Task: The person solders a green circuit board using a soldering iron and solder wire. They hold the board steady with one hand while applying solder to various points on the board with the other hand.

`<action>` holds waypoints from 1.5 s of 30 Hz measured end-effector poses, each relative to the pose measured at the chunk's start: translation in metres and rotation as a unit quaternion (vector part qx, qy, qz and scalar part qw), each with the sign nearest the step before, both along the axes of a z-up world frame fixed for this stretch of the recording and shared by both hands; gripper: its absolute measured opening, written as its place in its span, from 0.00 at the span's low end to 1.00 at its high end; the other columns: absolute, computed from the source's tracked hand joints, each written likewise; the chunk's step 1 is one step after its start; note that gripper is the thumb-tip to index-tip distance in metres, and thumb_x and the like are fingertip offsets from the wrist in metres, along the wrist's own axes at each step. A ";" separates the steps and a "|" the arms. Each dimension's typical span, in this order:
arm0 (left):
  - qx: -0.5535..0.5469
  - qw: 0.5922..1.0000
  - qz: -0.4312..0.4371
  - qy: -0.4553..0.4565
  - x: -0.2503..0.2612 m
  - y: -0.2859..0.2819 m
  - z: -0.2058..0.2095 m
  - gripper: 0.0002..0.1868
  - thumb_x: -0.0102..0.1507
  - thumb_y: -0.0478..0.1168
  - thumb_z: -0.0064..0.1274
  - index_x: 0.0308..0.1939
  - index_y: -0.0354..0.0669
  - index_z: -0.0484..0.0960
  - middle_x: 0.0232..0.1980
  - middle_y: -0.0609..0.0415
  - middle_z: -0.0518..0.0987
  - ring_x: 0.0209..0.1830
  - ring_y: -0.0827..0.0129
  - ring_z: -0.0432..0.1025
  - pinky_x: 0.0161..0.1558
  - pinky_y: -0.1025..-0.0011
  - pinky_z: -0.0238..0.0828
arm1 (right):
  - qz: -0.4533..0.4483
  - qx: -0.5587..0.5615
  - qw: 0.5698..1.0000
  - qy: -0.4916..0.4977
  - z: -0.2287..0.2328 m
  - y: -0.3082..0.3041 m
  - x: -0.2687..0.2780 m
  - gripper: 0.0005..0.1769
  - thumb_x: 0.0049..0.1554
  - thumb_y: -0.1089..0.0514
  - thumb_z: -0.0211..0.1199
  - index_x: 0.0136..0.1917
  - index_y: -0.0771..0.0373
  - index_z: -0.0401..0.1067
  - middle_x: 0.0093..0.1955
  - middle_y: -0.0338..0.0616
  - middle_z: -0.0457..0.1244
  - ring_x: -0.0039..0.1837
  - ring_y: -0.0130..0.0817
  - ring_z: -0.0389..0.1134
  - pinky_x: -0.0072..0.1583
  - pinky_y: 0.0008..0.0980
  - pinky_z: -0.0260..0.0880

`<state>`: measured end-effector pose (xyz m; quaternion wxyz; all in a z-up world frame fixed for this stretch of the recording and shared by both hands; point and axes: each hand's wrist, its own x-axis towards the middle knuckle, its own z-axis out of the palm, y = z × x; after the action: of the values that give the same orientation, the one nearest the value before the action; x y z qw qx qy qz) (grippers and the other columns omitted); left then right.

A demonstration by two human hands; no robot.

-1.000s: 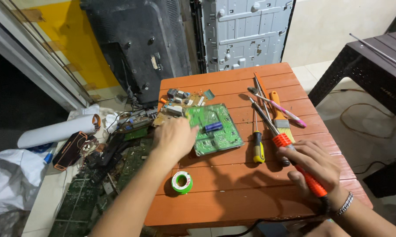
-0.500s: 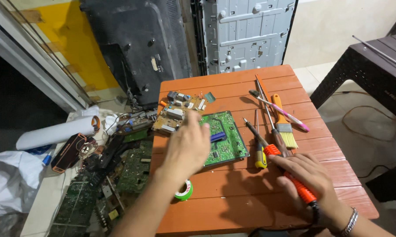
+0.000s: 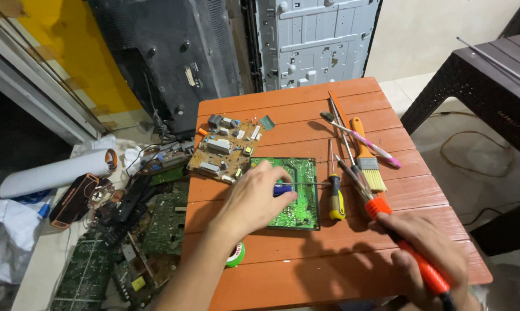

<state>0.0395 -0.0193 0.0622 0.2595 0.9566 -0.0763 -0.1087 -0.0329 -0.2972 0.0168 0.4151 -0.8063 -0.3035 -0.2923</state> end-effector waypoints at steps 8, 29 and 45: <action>-0.033 0.973 0.009 -0.227 0.005 0.017 -0.030 0.07 0.71 0.45 0.43 0.45 0.47 0.69 0.42 0.52 0.74 0.31 0.58 0.74 0.28 0.58 0.71 | -0.132 0.114 0.971 0.163 -0.016 0.033 -0.033 0.23 0.57 0.54 0.52 0.60 0.64 0.75 0.51 0.49 0.73 0.50 0.33 0.77 0.54 0.26 0.70; -0.110 0.946 -0.059 -0.301 0.009 0.023 -0.032 0.12 0.65 0.46 0.58 0.31 0.44 0.81 0.32 0.56 0.80 0.27 0.62 0.74 0.30 0.61 0.66 | -0.163 0.145 0.960 0.173 -0.029 0.040 -0.034 0.21 0.58 0.54 0.53 0.57 0.67 0.77 0.38 0.44 0.74 0.54 0.31 0.68 0.55 0.25 0.70; -0.093 0.946 -0.048 -0.306 0.009 0.025 -0.030 0.13 0.66 0.45 0.57 0.29 0.44 0.80 0.29 0.57 0.78 0.23 0.66 0.70 0.25 0.63 0.65 | -0.145 0.105 0.970 0.163 -0.020 0.037 -0.032 0.19 0.59 0.54 0.52 0.58 0.63 0.77 0.39 0.42 0.75 0.51 0.28 0.72 0.53 0.23 0.72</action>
<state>0.0482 0.0060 0.0321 0.3063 0.9106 -0.2073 0.1843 -0.0654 -0.2597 -0.0037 0.4946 -0.8304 -0.0791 -0.2439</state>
